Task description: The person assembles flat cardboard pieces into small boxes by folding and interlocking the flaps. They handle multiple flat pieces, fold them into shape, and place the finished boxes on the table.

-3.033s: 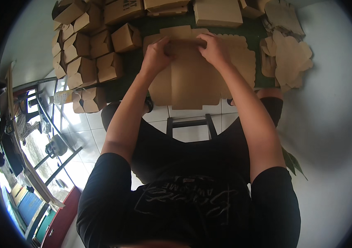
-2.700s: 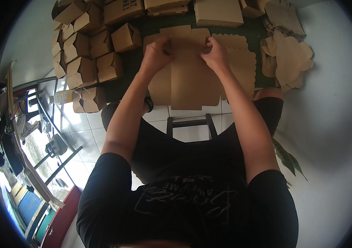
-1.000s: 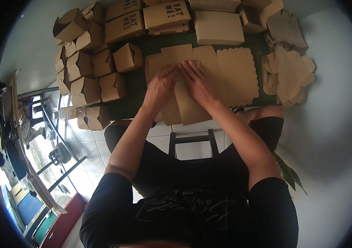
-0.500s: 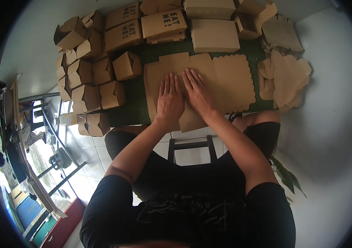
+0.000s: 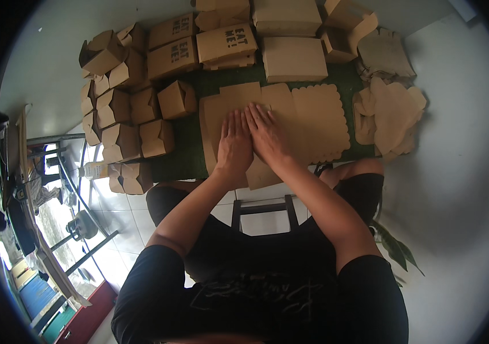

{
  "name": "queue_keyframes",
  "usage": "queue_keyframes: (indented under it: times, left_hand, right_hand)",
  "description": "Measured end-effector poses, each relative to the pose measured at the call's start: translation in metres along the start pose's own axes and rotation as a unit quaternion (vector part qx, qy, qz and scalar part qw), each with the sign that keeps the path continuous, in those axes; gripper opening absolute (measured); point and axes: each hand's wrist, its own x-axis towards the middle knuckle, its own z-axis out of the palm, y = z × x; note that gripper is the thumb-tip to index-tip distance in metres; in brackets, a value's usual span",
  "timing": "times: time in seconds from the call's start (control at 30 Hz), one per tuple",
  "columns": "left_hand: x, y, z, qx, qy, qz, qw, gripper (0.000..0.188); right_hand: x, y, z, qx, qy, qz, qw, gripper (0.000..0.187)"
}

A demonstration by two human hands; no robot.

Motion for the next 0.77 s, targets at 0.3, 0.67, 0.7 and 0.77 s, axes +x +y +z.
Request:
queue_keyframes:
  times: [0.3,0.67,0.7,0.77]
  left_hand:
    - [-0.003,-0.024,-0.018,0.056,-0.057,0.054,0.995,0.073]
    - [-0.005,-0.018,-0.004,-0.034,-0.045,0.015,0.998,0.077]
    - [-0.004,-0.016,-0.002,-0.031,-0.047,0.011,0.998,0.077]
    - [-0.002,-0.012,0.001,-0.021,-0.054,0.001,0.998,0.078]
  right_hand:
    - [0.000,-0.026,0.016,-0.035,0.025,0.045,0.998,0.069]
    - [-0.012,0.040,-0.013,-0.017,0.059,-0.036,0.997,0.064]
    - [-0.013,0.041,-0.015,-0.027,0.077,-0.041,0.996,0.065]
    - [-0.013,0.038,-0.016,-0.043,0.073,-0.028,0.996,0.066]
